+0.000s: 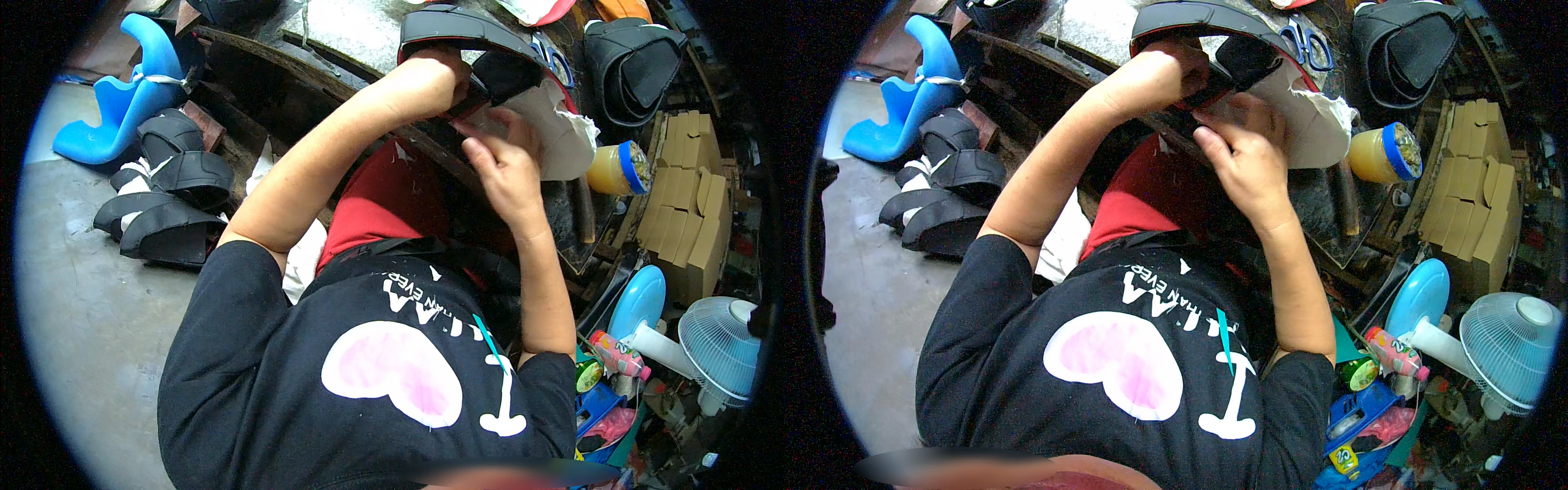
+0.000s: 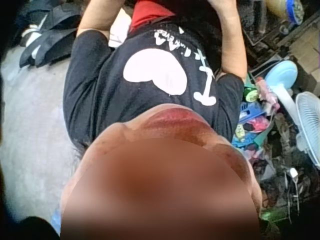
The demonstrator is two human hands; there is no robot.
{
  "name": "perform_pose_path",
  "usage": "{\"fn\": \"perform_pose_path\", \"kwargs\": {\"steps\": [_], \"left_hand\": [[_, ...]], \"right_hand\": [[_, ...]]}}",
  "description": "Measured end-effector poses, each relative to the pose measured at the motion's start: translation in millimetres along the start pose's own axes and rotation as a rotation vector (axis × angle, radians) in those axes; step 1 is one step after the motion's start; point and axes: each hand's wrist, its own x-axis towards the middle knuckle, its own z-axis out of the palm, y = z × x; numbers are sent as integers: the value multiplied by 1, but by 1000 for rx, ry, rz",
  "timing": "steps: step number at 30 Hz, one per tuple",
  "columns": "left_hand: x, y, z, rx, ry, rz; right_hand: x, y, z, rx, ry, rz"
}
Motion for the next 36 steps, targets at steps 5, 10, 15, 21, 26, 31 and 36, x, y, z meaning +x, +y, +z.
{"fn": "perform_pose_path", "kwargs": {"steps": [5, 10, 15, 21, 26, 31, 36], "left_hand": [[1, 0, -1, -22, -63, -9], [-1, -2, 0, 26, -51, 65], [-2, 1, 3, 7, -88, -4], [2, 9, -4, 44, -115, -22], [2, 19, -6, -8, -127, -99], [2, 21, -10, -6, -136, -84], [9, 27, -12, -19, -262, -178]], "right_hand": [[18, 2, 14, -298, 74, 105], [10, -5, 23, -401, 69, 43], [-3, -15, 12, -279, 14, -20], [5, -10, -18, 208, 140, 130], [16, 4, 0, -551, 31, -51], [8, 17, -3, -57, 84, -28], [-7, 3, 4, -255, 72, -62]]}}
